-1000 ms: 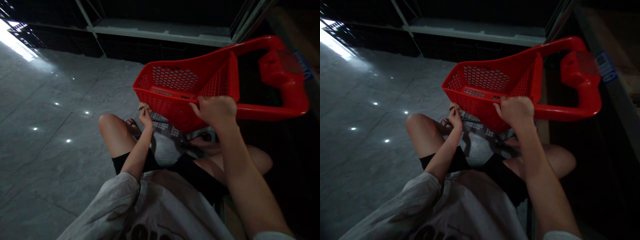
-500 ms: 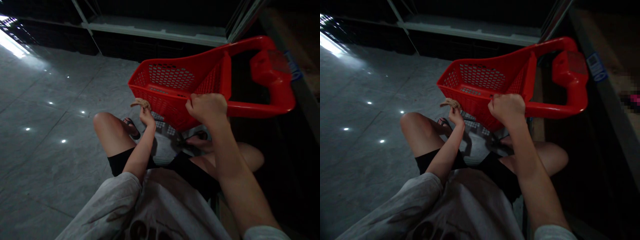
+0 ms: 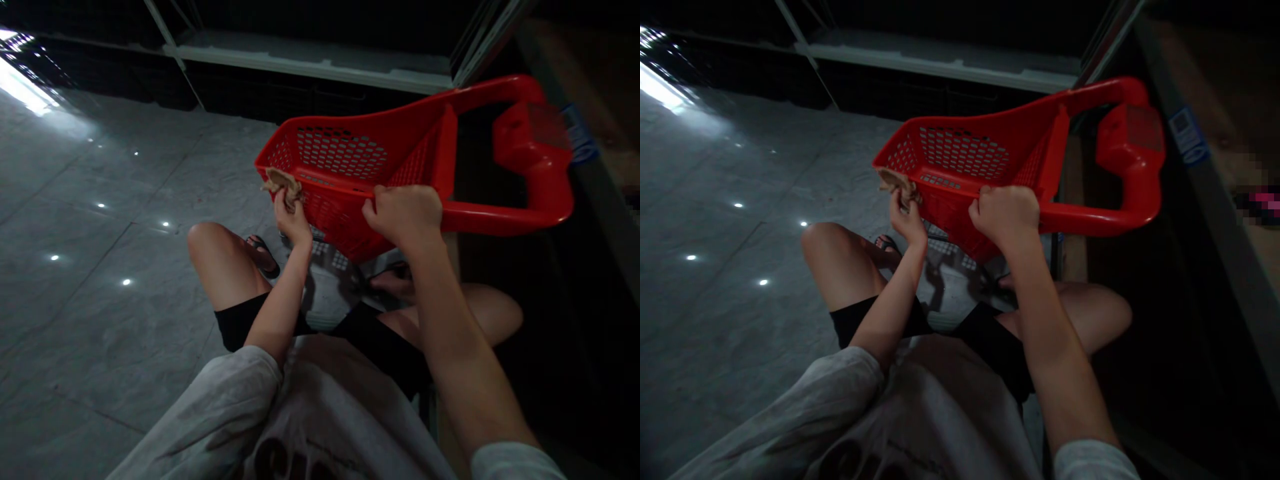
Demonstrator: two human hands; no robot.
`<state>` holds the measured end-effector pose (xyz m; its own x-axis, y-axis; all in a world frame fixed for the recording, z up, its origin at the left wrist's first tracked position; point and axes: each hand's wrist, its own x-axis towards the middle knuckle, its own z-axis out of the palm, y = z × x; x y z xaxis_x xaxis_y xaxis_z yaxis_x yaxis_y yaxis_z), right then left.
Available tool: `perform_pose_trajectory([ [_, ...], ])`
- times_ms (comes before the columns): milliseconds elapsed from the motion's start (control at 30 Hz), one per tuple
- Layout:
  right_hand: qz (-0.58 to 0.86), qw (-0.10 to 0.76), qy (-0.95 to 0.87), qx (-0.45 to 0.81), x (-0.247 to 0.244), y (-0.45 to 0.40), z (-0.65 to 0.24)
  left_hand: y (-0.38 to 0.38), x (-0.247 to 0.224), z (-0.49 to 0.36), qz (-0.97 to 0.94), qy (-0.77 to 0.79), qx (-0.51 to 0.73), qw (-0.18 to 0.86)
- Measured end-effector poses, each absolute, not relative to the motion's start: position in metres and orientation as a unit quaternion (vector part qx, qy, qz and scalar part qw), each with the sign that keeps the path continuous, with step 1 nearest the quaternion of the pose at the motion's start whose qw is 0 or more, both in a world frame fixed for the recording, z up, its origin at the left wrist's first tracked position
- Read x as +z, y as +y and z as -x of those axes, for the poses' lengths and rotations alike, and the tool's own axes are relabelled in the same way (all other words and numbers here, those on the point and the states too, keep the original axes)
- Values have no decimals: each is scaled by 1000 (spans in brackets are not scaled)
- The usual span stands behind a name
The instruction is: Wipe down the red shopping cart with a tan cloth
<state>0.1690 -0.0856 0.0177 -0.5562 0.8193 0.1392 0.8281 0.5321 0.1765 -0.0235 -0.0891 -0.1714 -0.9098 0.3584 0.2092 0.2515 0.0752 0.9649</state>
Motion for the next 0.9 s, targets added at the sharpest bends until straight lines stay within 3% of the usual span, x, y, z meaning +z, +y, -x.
perform_pose_trajectory([
  [200, 474, 5, -874, -107, 19, -87, -168, -109, -189, 6, -186, 791, 565, 145],
  [433, 475, 16, -874, -102, 18, -87, -168, -87, -124, 17, -358, 691, 627, 18],
  [700, 458, 12, -881, -119, 18, -88, -168, -127, -199, -16, -393, 730, 547, 115],
  [900, 457, 11, -881, -119, 18, -88, -170, -109, -133, -12, -422, 681, 597, 38],
])
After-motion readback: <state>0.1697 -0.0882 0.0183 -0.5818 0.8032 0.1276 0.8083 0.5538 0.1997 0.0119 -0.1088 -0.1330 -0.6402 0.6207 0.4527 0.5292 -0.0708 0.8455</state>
